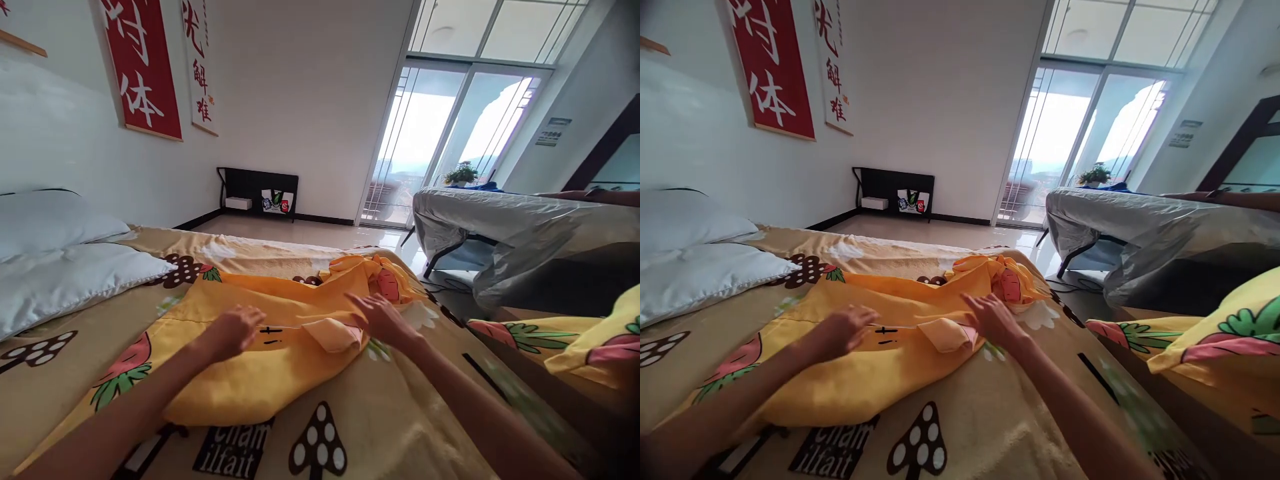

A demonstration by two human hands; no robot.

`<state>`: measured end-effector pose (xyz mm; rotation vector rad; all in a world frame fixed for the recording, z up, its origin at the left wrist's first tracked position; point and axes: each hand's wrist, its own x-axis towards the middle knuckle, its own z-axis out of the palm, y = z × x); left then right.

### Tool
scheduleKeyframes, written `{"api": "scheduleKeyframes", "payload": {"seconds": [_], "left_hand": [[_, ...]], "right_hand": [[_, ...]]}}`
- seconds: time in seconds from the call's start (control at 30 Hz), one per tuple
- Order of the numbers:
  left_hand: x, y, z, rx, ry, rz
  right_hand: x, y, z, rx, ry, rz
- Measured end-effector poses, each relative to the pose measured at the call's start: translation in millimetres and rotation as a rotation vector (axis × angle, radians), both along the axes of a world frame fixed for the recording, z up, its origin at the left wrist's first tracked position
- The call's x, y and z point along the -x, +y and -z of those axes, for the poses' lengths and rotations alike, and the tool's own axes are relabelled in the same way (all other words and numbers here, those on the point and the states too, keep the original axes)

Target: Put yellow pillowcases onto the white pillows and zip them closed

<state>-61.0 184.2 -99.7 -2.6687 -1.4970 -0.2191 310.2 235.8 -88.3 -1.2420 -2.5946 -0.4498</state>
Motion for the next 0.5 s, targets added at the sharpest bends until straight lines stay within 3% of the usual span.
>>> {"api": "scheduleKeyframes", "payload": {"seconds": [0.1,0.2,0.33,0.5], "left_hand": [[-41,-4,25.6,0.026,0.038,0.11],[-56,1,37.2,0.101,-0.014,0.067],[-55,12,32.4,0.232,-0.179,0.016],[-62,3,13.8,0.367,-0.368,0.17]], "right_hand": [[26,-36,22.9,0.026,-0.03,-0.205],[38,-55,40.4,0.032,-0.111,-0.278],[34,-35,45.4,0.083,-0.071,-0.223],[45,6,37.2,0.339,0.481,-0.01]]}}
